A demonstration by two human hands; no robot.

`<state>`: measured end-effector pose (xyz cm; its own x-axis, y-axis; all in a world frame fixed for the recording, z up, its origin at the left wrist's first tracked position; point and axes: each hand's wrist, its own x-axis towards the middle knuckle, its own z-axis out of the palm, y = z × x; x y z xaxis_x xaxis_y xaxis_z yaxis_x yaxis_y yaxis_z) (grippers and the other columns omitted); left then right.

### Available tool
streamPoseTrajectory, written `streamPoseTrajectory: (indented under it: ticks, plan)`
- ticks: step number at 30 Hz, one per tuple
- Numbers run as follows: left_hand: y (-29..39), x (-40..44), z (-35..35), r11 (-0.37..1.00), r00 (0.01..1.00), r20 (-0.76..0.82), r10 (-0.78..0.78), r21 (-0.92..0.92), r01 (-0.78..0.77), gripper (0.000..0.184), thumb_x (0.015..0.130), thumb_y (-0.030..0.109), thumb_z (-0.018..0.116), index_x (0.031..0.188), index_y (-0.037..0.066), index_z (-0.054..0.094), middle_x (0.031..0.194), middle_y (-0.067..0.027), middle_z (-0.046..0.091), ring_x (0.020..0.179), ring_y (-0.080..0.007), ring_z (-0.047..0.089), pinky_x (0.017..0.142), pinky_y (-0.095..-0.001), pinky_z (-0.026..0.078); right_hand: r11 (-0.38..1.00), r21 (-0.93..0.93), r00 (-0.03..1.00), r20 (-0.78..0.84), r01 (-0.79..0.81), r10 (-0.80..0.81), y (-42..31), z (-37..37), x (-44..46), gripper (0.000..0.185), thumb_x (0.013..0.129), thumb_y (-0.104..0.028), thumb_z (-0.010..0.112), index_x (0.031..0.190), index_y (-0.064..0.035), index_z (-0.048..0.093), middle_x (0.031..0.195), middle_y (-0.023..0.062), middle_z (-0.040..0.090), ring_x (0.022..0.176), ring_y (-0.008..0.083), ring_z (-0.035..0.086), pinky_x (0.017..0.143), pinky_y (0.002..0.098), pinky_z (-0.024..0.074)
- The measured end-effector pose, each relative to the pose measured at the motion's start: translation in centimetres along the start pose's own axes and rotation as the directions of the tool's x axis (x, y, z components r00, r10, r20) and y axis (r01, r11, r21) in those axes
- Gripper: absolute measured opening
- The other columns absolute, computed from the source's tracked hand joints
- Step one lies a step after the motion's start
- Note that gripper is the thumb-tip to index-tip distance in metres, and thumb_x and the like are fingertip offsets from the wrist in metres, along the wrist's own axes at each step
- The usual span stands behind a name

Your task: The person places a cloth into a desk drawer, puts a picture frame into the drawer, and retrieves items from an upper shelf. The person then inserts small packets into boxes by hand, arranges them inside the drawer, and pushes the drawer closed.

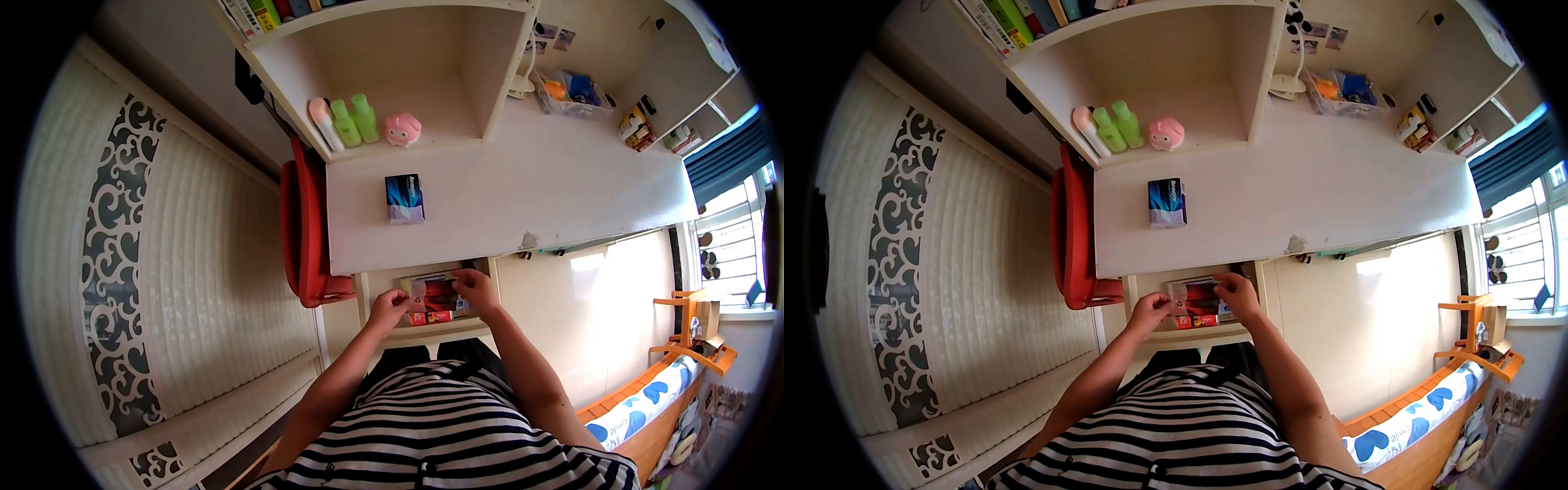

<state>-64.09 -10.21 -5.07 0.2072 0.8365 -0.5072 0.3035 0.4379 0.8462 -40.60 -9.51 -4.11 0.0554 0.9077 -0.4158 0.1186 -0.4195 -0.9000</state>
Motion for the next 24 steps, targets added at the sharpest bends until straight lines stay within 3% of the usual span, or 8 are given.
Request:
streamPoseTrajectory:
  ticks: [2,4,5,9,11,14,20,24]
  plan:
    - [-1.4,0.3,0.3,0.999,1.000,0.001,-0.019,-0.040,0.019,0.016,0.081,0.011,0.066,0.092,0.000,0.059,0.081,-0.0043,0.064,0.071,-0.0101,0.058,0.063,-0.0229,0.046,0.999,-0.036,1.000,-0.017,0.005,-0.006,1.4,0.3,0.3,0.027,0.077,-0.004,0.064,0.104,-0.0038,0.063,0.077,0.0007,0.060,0.071,0.0108,0.056,0.067,0.0259,0.0469]
    - [-3.4,0.7,0.7,0.999,0.998,-0.043,0.040,0.030,-0.039,0.018,0.077,0.015,0.068,0.088,0.002,0.061,0.075,-0.0047,0.066,0.067,-0.0119,0.062,0.060,-0.0266,0.048,0.970,-0.239,0.995,-0.073,0.046,-0.065,2.9,1.0,0.7,0.027,0.075,-0.006,0.064,0.102,-0.0047,0.064,0.075,0.0035,0.062,0.070,0.0126,0.058,0.067,0.0268,0.0475]
    - [-4.5,1.2,0.7,0.983,0.994,-0.063,0.088,0.168,-0.076,0.021,0.075,0.016,0.069,0.087,0.001,0.061,0.077,-0.0079,0.067,0.070,-0.0162,0.065,0.063,-0.0289,0.050,0.965,-0.256,0.993,-0.088,0.056,-0.081,3.2,1.2,0.7,0.027,0.073,-0.009,0.063,0.100,-0.0060,0.064,0.074,0.0068,0.063,0.071,0.0167,0.061,0.067,0.0295,0.0488]
    - [-4.2,1.1,0.8,0.963,0.995,-0.083,0.050,0.267,-0.026,0.023,0.072,0.016,0.069,0.087,0.002,0.061,0.079,-0.0101,0.067,0.071,-0.0215,0.066,0.065,-0.0321,0.051,0.929,-0.356,0.986,-0.090,0.101,-0.142,3.8,1.5,0.9,0.025,0.073,-0.009,0.062,0.098,-0.0060,0.065,0.076,0.0093,0.065,0.072,0.0214,0.064,0.067,0.0327,0.0501]
    - [-3.6,0.8,0.8,0.904,0.991,-0.090,0.097,0.425,-0.050,0.024,0.071,0.015,0.068,0.090,0.003,0.061,0.079,-0.0110,0.067,0.075,-0.0255,0.066,0.067,-0.0346,0.051,0.900,-0.417,0.982,-0.071,0.130,-0.175,3.8,1.4,0.9,0.024,0.075,-0.012,0.061,0.098,-0.0067,0.065,0.078,0.0122,0.066,0.075,0.0266,0.065,0.068,0.0360,0.0509]
    - [-2.6,0.5,0.9,0.905,0.997,-0.064,0.039,0.426,-0.008,0.030,0.070,0.016,0.067,0.096,0.004,0.059,0.084,-0.0134,0.066,0.081,-0.0299,0.064,0.071,-0.0378,0.051,0.859,-0.483,0.976,-0.041,0.167,-0.213,4.4,1.2,1.0,0.024,0.076,-0.015,0.060,0.098,-0.0063,0.065,0.081,0.0142,0.067,0.078,0.0289,0.065,0.070,0.0375,0.0510]
    - [-3.6,0.5,1.1,0.875,0.994,-0.094,0.048,0.483,0.004,0.037,0.069,0.018,0.068,0.102,0.005,0.056,0.092,-0.0174,0.064,0.088,-0.0351,0.061,0.075,-0.0424,0.049,0.844,-0.526,0.990,-0.021,0.109,-0.141,3.4,0.3,0.2,0.025,0.078,-0.018,0.058,0.098,-0.0053,0.065,0.085,0.0145,0.067,0.081,0.0291,0.065,0.073,0.0371,0.0513]
    - [-3.3,0.1,0.8,0.875,0.988,-0.145,0.045,0.484,0.031,0.036,0.069,0.017,0.068,0.101,0.005,0.057,0.089,-0.0173,0.065,0.086,-0.0342,0.062,0.075,-0.0410,0.050,0.871,-0.462,0.983,0.007,0.166,-0.184,2.4,-0.2,0.3,0.023,0.079,-0.018,0.060,0.096,-0.0028,0.064,0.080,0.0128,0.067,0.075,0.0241,0.066,0.069,0.0342,0.0517]
